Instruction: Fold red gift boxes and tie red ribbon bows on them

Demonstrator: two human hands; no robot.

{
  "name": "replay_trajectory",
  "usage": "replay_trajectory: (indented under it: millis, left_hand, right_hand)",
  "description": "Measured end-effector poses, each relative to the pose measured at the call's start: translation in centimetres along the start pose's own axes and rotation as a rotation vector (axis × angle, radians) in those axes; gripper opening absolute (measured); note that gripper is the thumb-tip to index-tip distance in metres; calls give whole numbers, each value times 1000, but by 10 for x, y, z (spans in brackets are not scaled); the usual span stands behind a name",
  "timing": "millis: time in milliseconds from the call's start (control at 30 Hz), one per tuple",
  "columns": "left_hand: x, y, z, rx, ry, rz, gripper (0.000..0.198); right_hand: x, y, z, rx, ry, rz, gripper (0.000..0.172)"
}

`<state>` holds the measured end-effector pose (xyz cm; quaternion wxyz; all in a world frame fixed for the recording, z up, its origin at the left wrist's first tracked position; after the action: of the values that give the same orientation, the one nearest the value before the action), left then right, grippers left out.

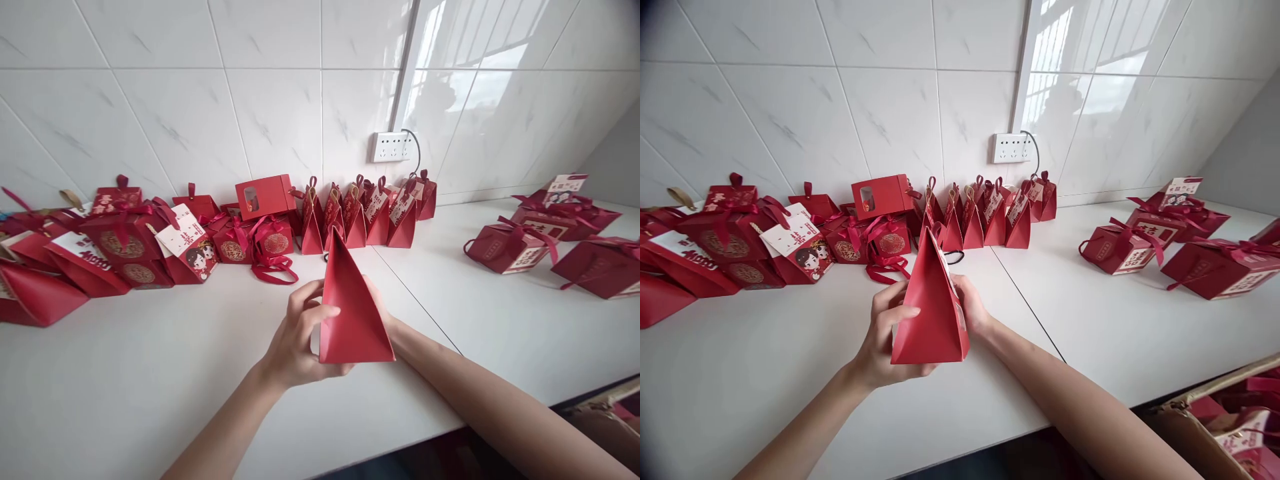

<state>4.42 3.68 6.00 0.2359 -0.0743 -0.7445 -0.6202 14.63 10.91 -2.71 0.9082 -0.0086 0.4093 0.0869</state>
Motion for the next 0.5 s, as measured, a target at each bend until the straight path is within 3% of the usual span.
replay_trajectory:
  millis: [133, 200, 267, 367, 433, 500]
  left_hand:
    - [1, -1, 4, -30, -4, 23, 56]
    - [4, -3, 15, 65, -36, 4, 57]
    - [7, -9, 43, 341, -139, -57, 56]
    - [3, -36, 92, 876, -432, -194, 53]
    - [-7, -51, 108, 1103, -653, -263, 55]
    - [-21, -59, 115, 1243, -855, -294, 53]
  right_hand:
    - [5, 1, 2, 3, 61, -60, 21]
    - [8, 3, 1, -6, 68, -71, 20]
    - [13, 6, 1, -16, 79, -92, 24]
    - [27, 9, 3, -3, 96, -181, 33]
    - [34, 11, 3, -4, 96, -231, 38]
    - [34, 11, 1, -12, 87, -223, 43]
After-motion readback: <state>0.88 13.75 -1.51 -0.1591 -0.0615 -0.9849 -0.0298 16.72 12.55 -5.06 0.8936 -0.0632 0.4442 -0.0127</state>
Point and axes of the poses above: each hand's wrist, its own y-axis towards the middle knuckle, its own x-axis out of the back of the hand, z = x × y, the point moved 10 cm from there along y, towards the middle knuckle, and after that the axes turned 13 degrees about y, right-handed, at the moved point
